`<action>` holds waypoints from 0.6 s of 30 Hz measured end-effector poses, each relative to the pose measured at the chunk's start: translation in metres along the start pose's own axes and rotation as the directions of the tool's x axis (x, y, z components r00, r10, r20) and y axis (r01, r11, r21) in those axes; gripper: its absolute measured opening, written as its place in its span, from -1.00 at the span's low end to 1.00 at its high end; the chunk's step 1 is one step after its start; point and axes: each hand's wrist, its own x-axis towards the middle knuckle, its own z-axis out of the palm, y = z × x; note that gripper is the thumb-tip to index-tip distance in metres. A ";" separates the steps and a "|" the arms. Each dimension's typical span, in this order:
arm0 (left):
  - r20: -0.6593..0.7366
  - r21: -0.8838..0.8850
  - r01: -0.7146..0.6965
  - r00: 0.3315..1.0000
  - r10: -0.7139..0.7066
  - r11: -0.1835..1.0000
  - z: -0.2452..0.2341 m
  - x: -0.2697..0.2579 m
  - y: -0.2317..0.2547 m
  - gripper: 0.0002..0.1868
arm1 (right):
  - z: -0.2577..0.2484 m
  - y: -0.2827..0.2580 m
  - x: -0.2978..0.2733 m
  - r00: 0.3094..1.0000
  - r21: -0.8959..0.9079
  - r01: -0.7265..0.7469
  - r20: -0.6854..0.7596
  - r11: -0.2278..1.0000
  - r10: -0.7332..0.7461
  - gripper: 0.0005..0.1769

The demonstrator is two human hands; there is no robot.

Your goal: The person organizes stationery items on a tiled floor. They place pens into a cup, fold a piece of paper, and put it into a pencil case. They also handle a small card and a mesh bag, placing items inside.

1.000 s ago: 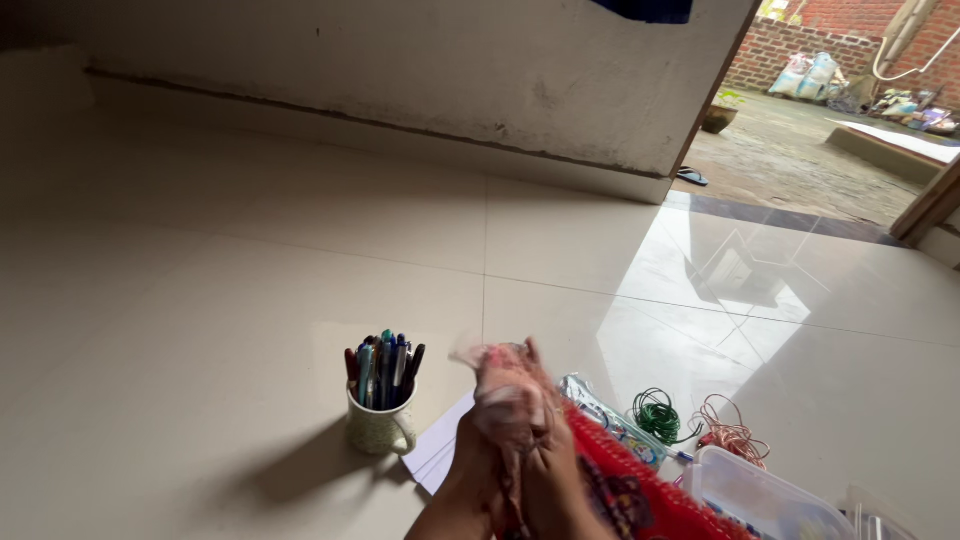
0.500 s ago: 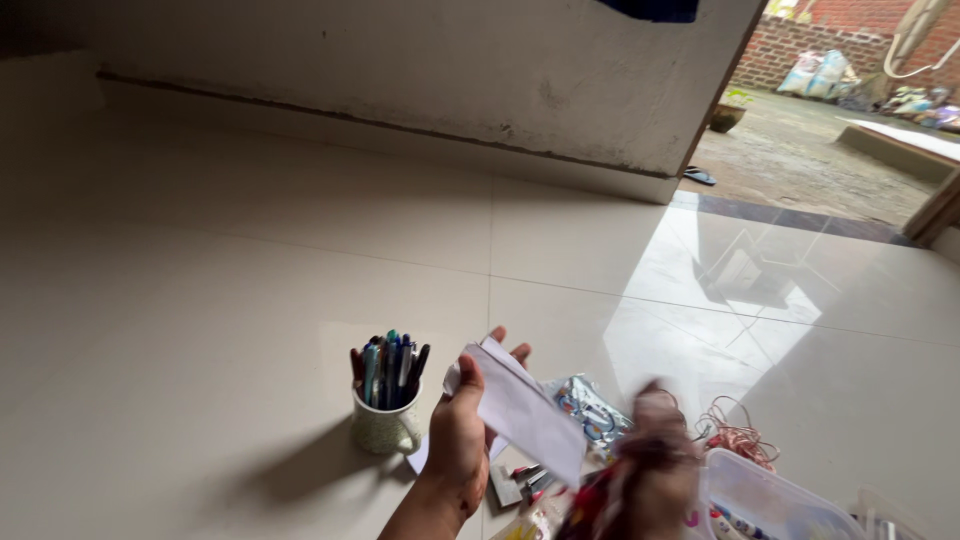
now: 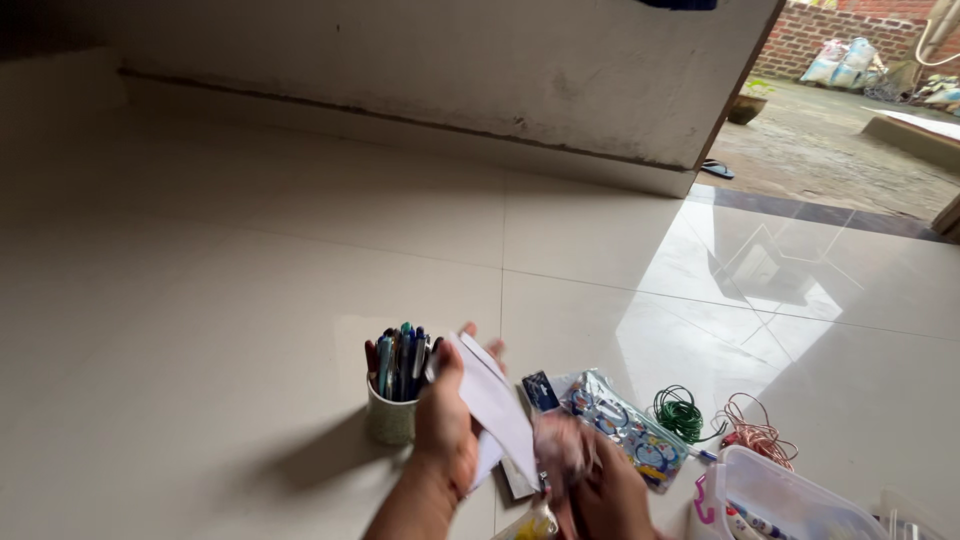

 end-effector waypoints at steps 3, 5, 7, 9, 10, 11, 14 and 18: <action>-0.043 0.248 -0.089 0.994 0.103 0.965 -0.010 0.018 0.005 -0.41 | 0.003 0.023 -0.010 0.988 0.003 -0.018 0.152 1.000 0.017 -0.40; -0.132 0.292 -0.047 0.987 0.089 0.955 -0.013 0.027 0.001 -0.46 | -0.002 0.028 -0.016 0.976 0.006 -0.029 0.215 1.000 0.027 -0.36; -0.133 0.339 0.005 0.990 0.042 0.941 -0.013 0.030 -0.006 -0.50 | -0.016 0.028 -0.020 0.958 0.029 -0.058 0.283 0.998 0.048 -0.32; -0.100 0.388 0.064 0.995 -0.027 0.919 -0.012 0.024 -0.012 -0.50 | -0.039 0.026 -0.016 0.929 0.085 -0.102 0.365 0.991 0.065 -0.28; -0.066 0.413 0.097 0.995 -0.076 0.906 -0.011 0.021 -0.015 -0.48 | -0.045 0.024 -0.012 0.913 0.131 -0.126 0.403 0.983 0.063 -0.26; -0.033 0.392 0.145 0.989 -0.144 0.909 -0.009 0.016 -0.019 -0.43 | -0.048 0.022 -0.005 0.896 0.177 -0.156 0.440 0.972 0.063 -0.24; 0.057 0.377 0.233 0.960 -0.274 0.897 -0.010 0.009 -0.036 -0.29 | -0.039 0.032 0.004 0.809 0.282 -0.338 0.574 0.898 0.124 -0.33; 0.099 0.636 0.095 0.974 -0.203 0.766 -0.043 0.040 -0.062 -0.26 | -0.031 0.100 0.005 0.832 0.141 -0.248 0.538 0.959 0.136 -0.45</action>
